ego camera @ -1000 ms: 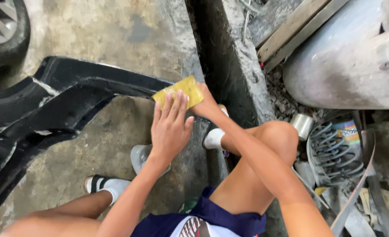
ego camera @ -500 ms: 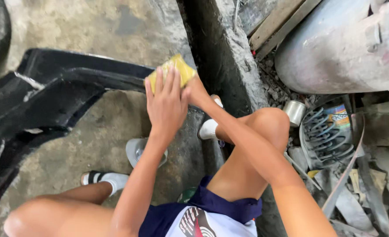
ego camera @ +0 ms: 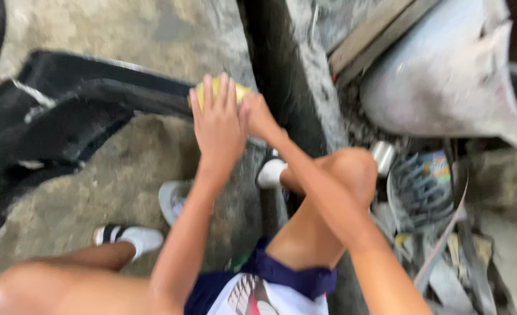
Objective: The person sits on the floor of an auto body shop and sands a black car bumper, rubbing a yellow abrasive pad along its edges and surface. They periodically dip the pad in a small water bowl, wipe the bumper with a cloth, and reposition the bumper to sand different sections.
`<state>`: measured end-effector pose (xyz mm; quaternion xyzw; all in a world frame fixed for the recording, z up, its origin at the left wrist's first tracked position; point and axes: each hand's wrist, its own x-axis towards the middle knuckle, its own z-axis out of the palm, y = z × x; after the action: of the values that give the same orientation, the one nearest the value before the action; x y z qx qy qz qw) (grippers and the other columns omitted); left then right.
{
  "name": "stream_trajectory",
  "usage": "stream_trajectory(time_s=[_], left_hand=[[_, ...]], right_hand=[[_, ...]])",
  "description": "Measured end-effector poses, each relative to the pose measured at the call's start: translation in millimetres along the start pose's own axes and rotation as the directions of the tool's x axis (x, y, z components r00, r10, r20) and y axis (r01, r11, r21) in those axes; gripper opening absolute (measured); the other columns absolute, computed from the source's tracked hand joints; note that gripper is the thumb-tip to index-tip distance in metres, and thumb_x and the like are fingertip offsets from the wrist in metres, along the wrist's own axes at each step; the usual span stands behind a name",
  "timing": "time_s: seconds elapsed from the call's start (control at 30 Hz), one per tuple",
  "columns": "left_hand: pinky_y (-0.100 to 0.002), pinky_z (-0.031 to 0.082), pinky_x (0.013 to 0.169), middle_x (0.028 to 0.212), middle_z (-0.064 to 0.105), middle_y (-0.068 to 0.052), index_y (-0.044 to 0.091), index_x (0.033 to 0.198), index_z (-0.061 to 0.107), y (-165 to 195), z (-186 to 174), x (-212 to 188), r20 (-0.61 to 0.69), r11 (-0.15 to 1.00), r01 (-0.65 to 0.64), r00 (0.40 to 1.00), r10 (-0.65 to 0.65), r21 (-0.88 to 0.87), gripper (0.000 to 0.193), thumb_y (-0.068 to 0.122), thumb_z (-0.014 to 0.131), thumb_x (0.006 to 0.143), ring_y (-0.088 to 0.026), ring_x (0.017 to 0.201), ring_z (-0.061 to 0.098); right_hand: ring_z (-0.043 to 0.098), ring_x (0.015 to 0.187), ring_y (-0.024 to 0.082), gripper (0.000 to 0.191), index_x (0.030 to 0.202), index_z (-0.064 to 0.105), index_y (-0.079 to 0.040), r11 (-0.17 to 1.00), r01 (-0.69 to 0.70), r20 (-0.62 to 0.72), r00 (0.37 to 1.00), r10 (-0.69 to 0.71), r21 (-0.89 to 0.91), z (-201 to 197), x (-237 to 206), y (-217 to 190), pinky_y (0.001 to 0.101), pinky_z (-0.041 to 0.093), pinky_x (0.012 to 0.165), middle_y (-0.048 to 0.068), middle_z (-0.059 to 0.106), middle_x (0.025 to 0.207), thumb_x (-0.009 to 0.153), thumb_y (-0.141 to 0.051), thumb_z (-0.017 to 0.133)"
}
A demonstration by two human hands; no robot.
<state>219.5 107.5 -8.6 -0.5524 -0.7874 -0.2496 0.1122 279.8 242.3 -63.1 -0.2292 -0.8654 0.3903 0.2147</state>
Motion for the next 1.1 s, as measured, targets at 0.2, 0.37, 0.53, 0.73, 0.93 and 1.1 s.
stream_trajectory(time_s=[0.2, 0.37, 0.53, 0.73, 0.93, 1.1], left_hand=[[-0.060, 0.022, 0.121, 0.151, 0.057, -0.014, 0.002, 0.145, 0.059, 1, -5, -6, -0.025, 0.999, -0.023, 0.999, 0.023, -0.026, 0.055, 0.037, 0.054, 0.103, -0.036, 0.146, 0.042], [-0.057, 0.025, 0.123, 0.152, 0.057, -0.012, 0.003, 0.142, 0.059, -9, -9, -6, 0.023, 1.000, -0.025, 0.999, 0.024, 0.014, 0.053, 0.040, 0.054, 0.105, -0.036, 0.147, 0.043], [-0.058, 0.026, 0.116, 0.150, 0.056, -0.014, 0.002, 0.142, 0.059, -11, -7, -12, -0.068, 0.996, -0.064, 0.996, 0.060, -0.054, 0.059, 0.042, 0.052, 0.100, -0.035, 0.143, 0.044], [-0.054, 0.027, 0.121, 0.154, 0.053, -0.013, 0.001, 0.144, 0.058, -8, -8, -13, -0.032, 1.000, 0.007, 0.999, -0.008, -0.015, 0.063, 0.047, 0.052, 0.102, -0.035, 0.146, 0.043], [-0.053, 0.026, 0.120, 0.152, 0.054, -0.015, 0.000, 0.141, 0.059, -2, -4, 0, -0.035, 0.998, -0.045, 0.998, 0.046, 0.046, 0.067, 0.051, 0.054, 0.098, -0.035, 0.145, 0.043], [-0.053, 0.026, 0.121, 0.147, 0.054, -0.018, -0.004, 0.138, 0.058, 1, 3, -3, 0.009, 1.000, 0.012, 1.000, -0.012, 0.013, 0.079, 0.057, 0.058, 0.088, -0.034, 0.144, 0.044]], right_hand=[[0.076, 0.098, 0.034, 0.036, 0.118, 0.069, -0.005, 0.999, 0.036, -0.087, 0.996, -0.032, 0.040, 4, -1, 3, 0.0365, 0.058, 0.083, 0.016, 0.076, 0.107, 0.085, -0.020, 0.073], [0.079, 0.096, 0.030, 0.035, 0.115, 0.069, -0.004, 0.985, -0.059, -0.077, 0.994, 0.073, 0.164, 2, 4, 4, 0.0346, 0.059, 0.083, 0.016, 0.077, 0.106, 0.082, -0.014, 0.072], [0.072, 0.087, 0.025, 0.042, 0.112, 0.071, -0.004, 0.979, 0.204, -0.125, 0.971, -0.202, 0.004, -6, 8, 4, 0.0367, 0.057, 0.079, 0.014, 0.078, 0.101, 0.072, -0.013, 0.079], [0.073, 0.080, 0.018, 0.029, 0.104, 0.074, -0.004, 0.975, -0.149, -0.024, 0.988, 0.155, 0.163, -3, 3, 6, 0.0337, 0.058, 0.075, 0.010, 0.079, 0.093, 0.080, -0.019, 0.079], [0.075, 0.083, 0.023, 0.029, 0.108, 0.072, -0.004, 0.990, -0.129, -0.067, 0.989, 0.133, 0.061, -9, 9, 1, 0.0341, 0.058, 0.077, 0.012, 0.077, 0.096, 0.084, -0.019, 0.075], [0.072, 0.101, 0.025, 0.046, 0.117, 0.068, -0.004, 0.970, 0.213, -0.027, 0.977, -0.211, 0.119, -15, 17, -2, 0.0350, 0.054, 0.092, 0.014, 0.075, 0.112, 0.076, -0.024, 0.078]])
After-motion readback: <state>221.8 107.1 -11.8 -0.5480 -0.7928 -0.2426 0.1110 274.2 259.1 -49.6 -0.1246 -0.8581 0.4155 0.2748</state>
